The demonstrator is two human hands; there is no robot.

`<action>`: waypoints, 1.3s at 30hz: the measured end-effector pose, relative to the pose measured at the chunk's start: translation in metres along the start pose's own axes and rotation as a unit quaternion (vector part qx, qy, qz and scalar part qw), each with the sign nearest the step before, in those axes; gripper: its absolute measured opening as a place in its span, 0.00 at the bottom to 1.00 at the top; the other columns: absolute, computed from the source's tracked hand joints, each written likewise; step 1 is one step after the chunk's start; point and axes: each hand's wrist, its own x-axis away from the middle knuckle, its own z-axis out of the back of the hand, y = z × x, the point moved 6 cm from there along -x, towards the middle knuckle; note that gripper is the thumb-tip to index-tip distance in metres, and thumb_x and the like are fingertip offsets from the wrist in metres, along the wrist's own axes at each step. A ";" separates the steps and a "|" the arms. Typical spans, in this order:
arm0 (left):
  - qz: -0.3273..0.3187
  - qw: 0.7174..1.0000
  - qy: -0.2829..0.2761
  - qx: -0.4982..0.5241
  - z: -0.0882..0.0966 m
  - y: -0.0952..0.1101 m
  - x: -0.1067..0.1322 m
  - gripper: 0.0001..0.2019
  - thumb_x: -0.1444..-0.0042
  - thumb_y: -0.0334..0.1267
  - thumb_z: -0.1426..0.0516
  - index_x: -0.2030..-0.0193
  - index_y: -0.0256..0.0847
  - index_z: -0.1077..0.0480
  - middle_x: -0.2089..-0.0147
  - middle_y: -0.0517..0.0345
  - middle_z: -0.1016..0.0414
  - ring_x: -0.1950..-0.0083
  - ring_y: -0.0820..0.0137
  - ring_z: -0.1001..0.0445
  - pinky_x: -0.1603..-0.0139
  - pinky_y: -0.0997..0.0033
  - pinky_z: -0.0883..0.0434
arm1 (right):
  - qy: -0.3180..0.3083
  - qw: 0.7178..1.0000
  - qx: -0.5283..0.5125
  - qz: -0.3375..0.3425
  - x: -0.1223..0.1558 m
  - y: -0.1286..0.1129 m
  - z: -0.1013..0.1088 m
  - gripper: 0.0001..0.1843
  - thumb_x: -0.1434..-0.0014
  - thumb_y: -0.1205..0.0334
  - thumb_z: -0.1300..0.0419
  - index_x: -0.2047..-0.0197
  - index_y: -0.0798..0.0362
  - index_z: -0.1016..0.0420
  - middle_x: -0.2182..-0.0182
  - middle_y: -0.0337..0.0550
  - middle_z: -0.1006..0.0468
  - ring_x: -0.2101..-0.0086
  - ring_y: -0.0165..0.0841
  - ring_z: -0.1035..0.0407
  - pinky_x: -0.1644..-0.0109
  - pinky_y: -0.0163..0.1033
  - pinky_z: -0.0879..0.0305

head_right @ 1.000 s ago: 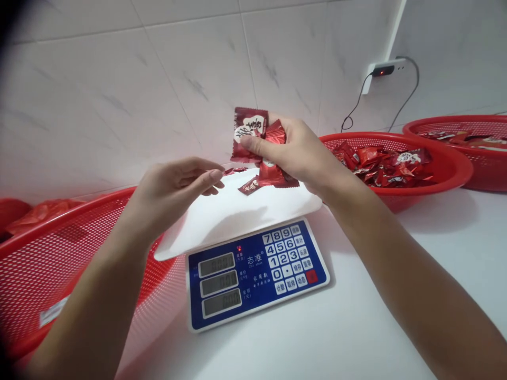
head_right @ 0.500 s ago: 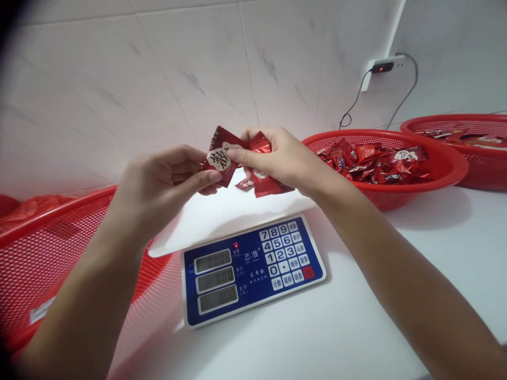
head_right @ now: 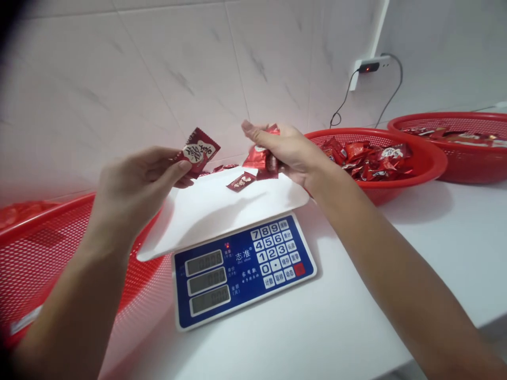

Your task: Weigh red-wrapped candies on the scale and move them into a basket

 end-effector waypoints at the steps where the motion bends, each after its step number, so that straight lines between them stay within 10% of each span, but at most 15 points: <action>1: 0.002 0.999 0.004 -0.038 0.001 -0.003 -0.001 0.07 0.40 0.38 0.36 0.56 0.44 0.19 0.63 0.56 0.14 0.63 0.63 0.17 0.58 0.64 0.21 | -0.002 1.000 0.000 -0.001 -0.001 0.000 0.001 0.13 0.36 0.63 0.30 0.66 0.55 0.30 0.80 0.32 0.32 0.83 0.21 0.42 0.81 0.28 0.42; 6: -0.006 0.982 -0.005 -0.187 0.004 0.000 -0.001 0.11 0.41 0.32 0.38 0.54 0.43 0.18 0.64 0.53 0.15 0.58 0.56 0.17 0.51 0.57 0.23 | -0.059 0.998 -0.012 0.000 0.003 -0.003 -0.009 0.07 0.35 0.73 0.38 0.59 0.54 0.30 0.74 0.38 0.23 0.75 0.26 0.29 0.69 0.30 0.30; 14: 0.006 0.981 -0.152 0.123 -0.019 0.025 0.015 0.19 0.47 0.55 0.29 0.61 0.41 0.19 0.65 0.53 0.16 0.63 0.61 0.16 0.61 0.67 0.18 | -0.084 0.993 0.027 0.080 0.019 -0.003 -0.035 0.22 0.46 0.56 0.23 0.57 0.49 0.30 0.75 0.33 0.27 0.77 0.29 0.30 0.75 0.35 0.34; 32: -0.053 0.992 -0.108 0.040 -0.012 0.032 0.015 0.03 0.41 0.38 0.35 0.65 0.42 0.20 0.67 0.59 0.16 0.66 0.65 0.18 0.66 0.69 0.21 | -0.112 0.991 0.037 0.060 0.017 -0.004 -0.031 0.21 0.43 0.48 0.25 0.67 0.52 0.29 0.78 0.35 0.29 0.79 0.26 0.35 0.76 0.33 0.36; 39: -0.084 0.979 -0.039 -0.182 -0.006 0.027 0.010 0.04 0.41 0.33 0.38 0.67 0.43 0.22 0.71 0.60 0.20 0.70 0.68 0.25 0.68 0.69 0.34 | -0.065 0.997 0.031 0.005 0.007 0.001 -0.019 0.08 0.31 0.64 0.36 0.63 0.56 0.29 0.74 0.38 0.25 0.81 0.22 0.36 0.78 0.29 0.36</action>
